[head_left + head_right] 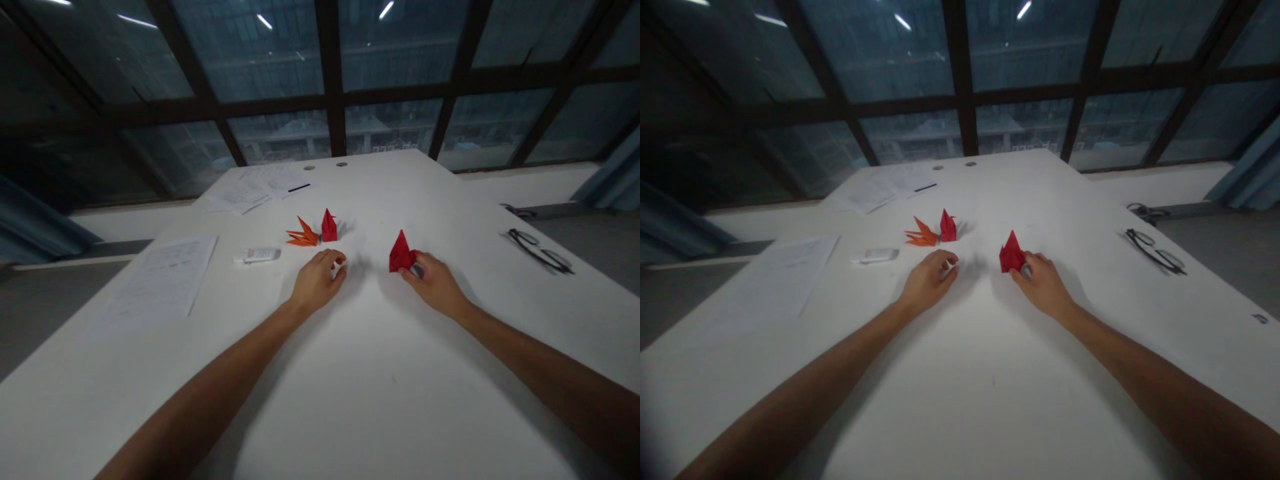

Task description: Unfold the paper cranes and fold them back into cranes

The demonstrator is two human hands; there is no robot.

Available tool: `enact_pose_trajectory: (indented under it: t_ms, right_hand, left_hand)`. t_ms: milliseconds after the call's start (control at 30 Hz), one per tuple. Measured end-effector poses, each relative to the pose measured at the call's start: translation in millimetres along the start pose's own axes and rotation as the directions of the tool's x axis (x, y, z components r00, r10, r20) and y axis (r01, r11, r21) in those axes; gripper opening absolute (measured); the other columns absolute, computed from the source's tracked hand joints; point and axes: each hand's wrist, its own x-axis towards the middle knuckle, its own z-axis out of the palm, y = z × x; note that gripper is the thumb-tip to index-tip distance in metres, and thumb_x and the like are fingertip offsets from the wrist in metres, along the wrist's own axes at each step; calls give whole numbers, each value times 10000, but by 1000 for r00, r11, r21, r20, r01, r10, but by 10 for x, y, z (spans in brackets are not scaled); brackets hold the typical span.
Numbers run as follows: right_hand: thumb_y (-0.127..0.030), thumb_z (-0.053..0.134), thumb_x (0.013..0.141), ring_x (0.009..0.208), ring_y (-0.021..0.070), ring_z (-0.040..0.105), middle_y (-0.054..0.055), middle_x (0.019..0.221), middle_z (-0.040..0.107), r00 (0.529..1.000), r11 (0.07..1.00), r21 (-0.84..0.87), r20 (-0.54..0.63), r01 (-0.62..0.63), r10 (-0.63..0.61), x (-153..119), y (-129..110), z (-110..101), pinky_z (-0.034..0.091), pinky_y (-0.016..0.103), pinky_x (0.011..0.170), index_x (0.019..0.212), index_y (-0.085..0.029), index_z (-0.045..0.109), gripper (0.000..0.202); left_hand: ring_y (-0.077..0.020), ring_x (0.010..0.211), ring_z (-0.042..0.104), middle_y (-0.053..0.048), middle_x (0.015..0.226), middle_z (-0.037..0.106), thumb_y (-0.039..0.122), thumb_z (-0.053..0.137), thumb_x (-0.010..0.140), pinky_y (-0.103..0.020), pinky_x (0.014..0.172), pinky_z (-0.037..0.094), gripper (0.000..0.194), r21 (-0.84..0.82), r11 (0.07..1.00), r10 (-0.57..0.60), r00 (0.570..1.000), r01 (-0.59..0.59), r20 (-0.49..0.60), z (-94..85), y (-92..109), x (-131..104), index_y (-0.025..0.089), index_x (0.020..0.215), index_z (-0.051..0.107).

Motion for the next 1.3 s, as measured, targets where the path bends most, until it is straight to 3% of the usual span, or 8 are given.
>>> enact_pose_trajectory:
  t_ms: [167, 233, 300, 600, 767, 1100, 1233, 1300]
  right_hand:
    - [-350, 568, 922, 1138, 365, 668, 169, 1276, 725, 992, 994, -54, -80, -100, 95, 192, 374, -117, 480, 542, 1006, 1411, -193, 567, 514]
    - [-375, 606, 894, 1233, 395, 631, 190, 1390, 667, 978, 979, -59, -98, -193, 187, 206, 436, -117, 465, 574, 1043, 1508, -184, 468, 658]
    - [-398, 624, 874, 1283, 414, 601, 202, 1447, 620, 965, 969, -53, -121, -242, 234, 198, 451, -93, 458, 598, 1057, 1531, -179, 430, 719]
    - [-309, 618, 862, 1336, 407, 523, 182, 1417, 575, 977, 985, -105, -178, -138, 118, 104, 331, 13, 413, 638, 1071, 1292, -219, 605, 439]
    - [-283, 617, 893, 1343, 392, 504, 174, 1441, 526, 993, 987, -159, -120, -11, -9, -9, 134, 56, 410, 604, 1062, 1152, -225, 678, 272]
    - [-240, 578, 925, 1193, 328, 604, 131, 1253, 661, 981, 972, -158, 111, 174, -158, -39, 76, 67, 446, 523, 1027, 1069, -222, 687, 181]
    - [-250, 572, 930, 1155, 313, 626, 111, 1204, 685, 974, 967, -149, 132, 205, -186, -46, 73, 74, 462, 505, 1020, 1080, -223, 686, 190]
    - [-265, 571, 931, 1187, 327, 612, 141, 1240, 653, 981, 969, -157, 79, 190, -179, -19, 110, 44, 469, 509, 1035, 1155, -206, 678, 255]
  left_hand:
    - [-402, 1319, 498, -171, 1451, 566, 285, 602, 914, -557, 1066, 456, 485, 443, 878, -118, 979, 180, -165, -269, -406, 84, 183, 1386, 550]
    - [-447, 1404, 406, -184, 1620, 395, 324, 603, 918, -608, 1089, 425, 623, 509, 827, -170, 969, 240, -180, -325, -539, 84, 186, 1506, 452]
    - [-449, 1440, 365, -180, 1665, 330, 354, 574, 939, -618, 1113, 402, 667, 512, 811, -233, 959, 284, -164, -340, -633, 75, 187, 1558, 389]
    - [-368, 1287, 499, -127, 1436, 608, 307, 480, 978, -537, 1066, 436, 503, 426, 888, -192, 981, 175, -4, -288, -691, 77, 230, 1473, 525]
    - [-321, 1192, 569, -121, 1290, 690, 263, 466, 984, -477, 1051, 455, 361, 400, 910, -135, 990, 108, 40, -273, -688, 102, 182, 1265, 677]
    - [-282, 1108, 627, -97, 1175, 740, 223, 475, 977, -416, 1003, 492, 296, 373, 924, -104, 994, 87, 24, -244, -689, 112, 182, 1162, 702]
    - [-279, 1114, 631, -99, 1194, 735, 226, 446, 996, -410, 988, 495, 312, 387, 913, -126, 992, 126, -26, -230, -666, 104, 186, 1200, 679]
    - [-278, 1103, 637, -107, 1186, 736, 221, 453, 990, -403, 969, 501, 307, 394, 907, -138, 989, 147, -51, -225, -654, 99, 180, 1203, 671]
